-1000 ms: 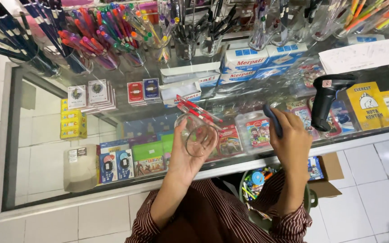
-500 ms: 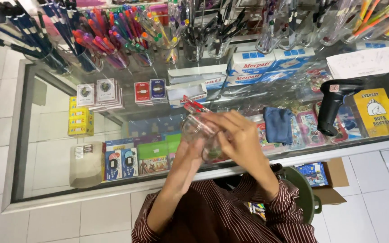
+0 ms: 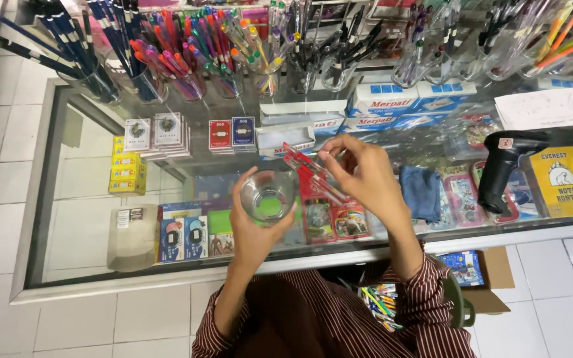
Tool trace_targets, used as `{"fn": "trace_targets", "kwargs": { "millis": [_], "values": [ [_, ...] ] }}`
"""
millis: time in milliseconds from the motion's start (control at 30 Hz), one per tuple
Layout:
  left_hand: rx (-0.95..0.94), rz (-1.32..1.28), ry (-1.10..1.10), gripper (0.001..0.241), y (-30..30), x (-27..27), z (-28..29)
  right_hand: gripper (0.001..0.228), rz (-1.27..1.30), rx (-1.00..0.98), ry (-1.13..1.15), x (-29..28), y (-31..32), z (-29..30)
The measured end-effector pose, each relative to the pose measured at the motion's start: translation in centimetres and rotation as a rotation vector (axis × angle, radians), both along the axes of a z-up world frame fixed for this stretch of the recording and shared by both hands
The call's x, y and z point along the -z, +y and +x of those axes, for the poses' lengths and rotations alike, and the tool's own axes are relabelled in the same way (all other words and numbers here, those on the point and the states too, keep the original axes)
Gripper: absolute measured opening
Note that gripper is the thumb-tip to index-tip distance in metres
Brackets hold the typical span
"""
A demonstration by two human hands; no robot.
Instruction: Sorting and organizing various pens and stationery items at a shop counter and into a bucket.
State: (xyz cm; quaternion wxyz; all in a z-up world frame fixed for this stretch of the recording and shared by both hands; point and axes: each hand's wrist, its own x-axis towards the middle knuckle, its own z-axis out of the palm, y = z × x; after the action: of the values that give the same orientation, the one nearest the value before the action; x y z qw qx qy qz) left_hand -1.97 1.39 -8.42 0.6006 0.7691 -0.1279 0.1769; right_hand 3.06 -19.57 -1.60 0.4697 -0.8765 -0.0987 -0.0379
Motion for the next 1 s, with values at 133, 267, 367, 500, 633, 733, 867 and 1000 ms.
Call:
{"fn": "trace_targets", "kwargs": {
  "millis": [133, 267, 367, 500, 633, 733, 867, 1000],
  "values": [
    [-0.059, -0.043, 0.052, 0.087, -0.4, 1.5, 0.4, 0.06, -0.395, -0.01, 0.003, 3.8, 0.5, 1.4],
    [-0.014, -0.077, 0.097, 0.087, -0.8, 1.8, 0.3, 0.071, -0.544, -0.004, -0.013, 7.7, 0.9, 2.0],
    [0.041, -0.074, 0.109, 0.09, -1.0, 2.3, -0.1, 0.057, -0.506, -0.023, 0.045, 7.6, 0.8, 1.8],
    [0.046, -0.011, 0.127, 0.093, -1.0, 2.2, -0.5, 0.043, -0.493, -0.129, 0.112, 8.1, 0.5, 2.0],
    [0.044, -0.001, 0.129, 0.092, -0.9, 2.0, -0.7, 0.034, -0.427, -0.175, 0.052, 8.1, 0.4, 1.9],
    [0.032, -0.009, 0.125, 0.091, -0.9, 2.2, -0.6, 0.026, -0.309, -0.198, 0.058, 8.0, -0.3, 2.0],
    [0.023, -0.013, 0.112, 0.091, -1.0, 2.5, -0.6, 0.026, -0.258, -0.18, 0.111, 5.3, -1.5, 1.9],
    [0.039, -0.001, 0.15, 0.09, -1.2, 2.5, -0.5, 0.023, 0.108, -0.048, 0.068, 5.1, -3.9, 1.8]
  ]
}}
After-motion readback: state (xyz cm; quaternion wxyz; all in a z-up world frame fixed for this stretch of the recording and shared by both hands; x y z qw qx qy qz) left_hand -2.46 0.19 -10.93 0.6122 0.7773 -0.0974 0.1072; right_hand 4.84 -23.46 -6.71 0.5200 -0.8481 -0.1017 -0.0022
